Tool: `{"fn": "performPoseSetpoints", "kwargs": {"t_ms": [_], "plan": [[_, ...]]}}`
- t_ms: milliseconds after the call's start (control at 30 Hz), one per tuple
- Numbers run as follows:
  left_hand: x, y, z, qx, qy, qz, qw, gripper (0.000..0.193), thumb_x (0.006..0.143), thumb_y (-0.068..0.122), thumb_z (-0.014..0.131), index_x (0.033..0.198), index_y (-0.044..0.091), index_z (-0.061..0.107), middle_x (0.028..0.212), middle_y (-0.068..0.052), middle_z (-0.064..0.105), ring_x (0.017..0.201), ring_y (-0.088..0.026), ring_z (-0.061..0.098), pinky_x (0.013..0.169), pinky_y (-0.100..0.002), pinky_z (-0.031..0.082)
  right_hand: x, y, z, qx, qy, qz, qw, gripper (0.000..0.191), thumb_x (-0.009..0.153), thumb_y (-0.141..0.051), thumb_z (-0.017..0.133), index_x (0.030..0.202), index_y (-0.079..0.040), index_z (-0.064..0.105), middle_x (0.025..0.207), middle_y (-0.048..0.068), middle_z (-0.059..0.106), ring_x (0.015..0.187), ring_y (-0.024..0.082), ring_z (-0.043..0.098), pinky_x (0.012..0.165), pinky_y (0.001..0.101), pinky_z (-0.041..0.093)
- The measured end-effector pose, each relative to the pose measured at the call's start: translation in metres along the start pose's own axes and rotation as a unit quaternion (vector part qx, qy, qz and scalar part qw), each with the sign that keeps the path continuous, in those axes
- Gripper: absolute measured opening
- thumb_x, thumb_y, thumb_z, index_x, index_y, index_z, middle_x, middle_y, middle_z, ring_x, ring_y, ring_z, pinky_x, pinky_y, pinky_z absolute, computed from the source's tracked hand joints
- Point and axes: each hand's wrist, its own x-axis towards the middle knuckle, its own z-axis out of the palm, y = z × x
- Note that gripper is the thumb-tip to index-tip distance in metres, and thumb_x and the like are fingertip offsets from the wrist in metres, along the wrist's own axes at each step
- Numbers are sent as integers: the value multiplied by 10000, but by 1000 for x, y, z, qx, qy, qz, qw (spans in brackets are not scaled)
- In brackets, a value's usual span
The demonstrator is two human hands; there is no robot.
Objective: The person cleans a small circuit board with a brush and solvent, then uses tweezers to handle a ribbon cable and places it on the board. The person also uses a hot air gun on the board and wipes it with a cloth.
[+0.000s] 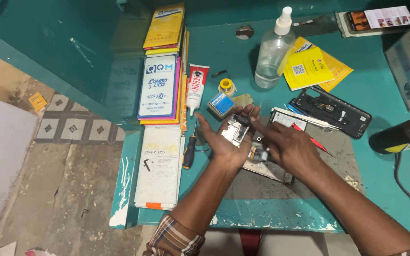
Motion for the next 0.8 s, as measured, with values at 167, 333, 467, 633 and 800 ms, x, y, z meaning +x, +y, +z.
{"fn": "performPoseSetpoints", "kwargs": {"t_ms": [167,333,467,633,800], "plan": [[-1,5,4,1,69,17,997,1089,784,974,354,1041,-60,581,1102,-235,648,1135,-423,639,1015,-514,520,0,-1,-2,29,-32,-31,999,644,810,-24,633,1414,-247,595,896,60,669,734,277,690,594,425,550],[-2,6,7,15,47,11,999,1106,778,982,340,1053,-60,590,1110,-243,648,1144,-423,634,987,-492,509,0,0,-3,17,12,-2,1000,656,811,-62,660,1442,-222,580,865,81,650,715,290,676,608,434,543],[-2,9,9,18,75,23,997,1110,786,976,339,1054,-72,582,1099,-237,640,1146,-429,626,1012,-509,520,1,1,-1,89,-49,-21,995,664,795,-21,629,1425,-229,598,851,62,659,698,268,687,624,424,550],[-3,8,9,11,60,17,998,1123,786,979,332,1065,-81,579,1096,-245,640,1144,-425,624,994,-494,526,0,2,0,36,-22,22,999,645,793,-42,658,1409,-230,616,854,84,653,700,290,676,601,437,537],[-2,7,7,25,80,16,996,1118,781,965,327,1077,-83,581,1114,-245,643,1164,-433,624,983,-492,527,0,2,-2,70,-39,11,997,614,808,-40,657,1395,-221,640,829,94,636,693,285,673,625,438,537]]}}
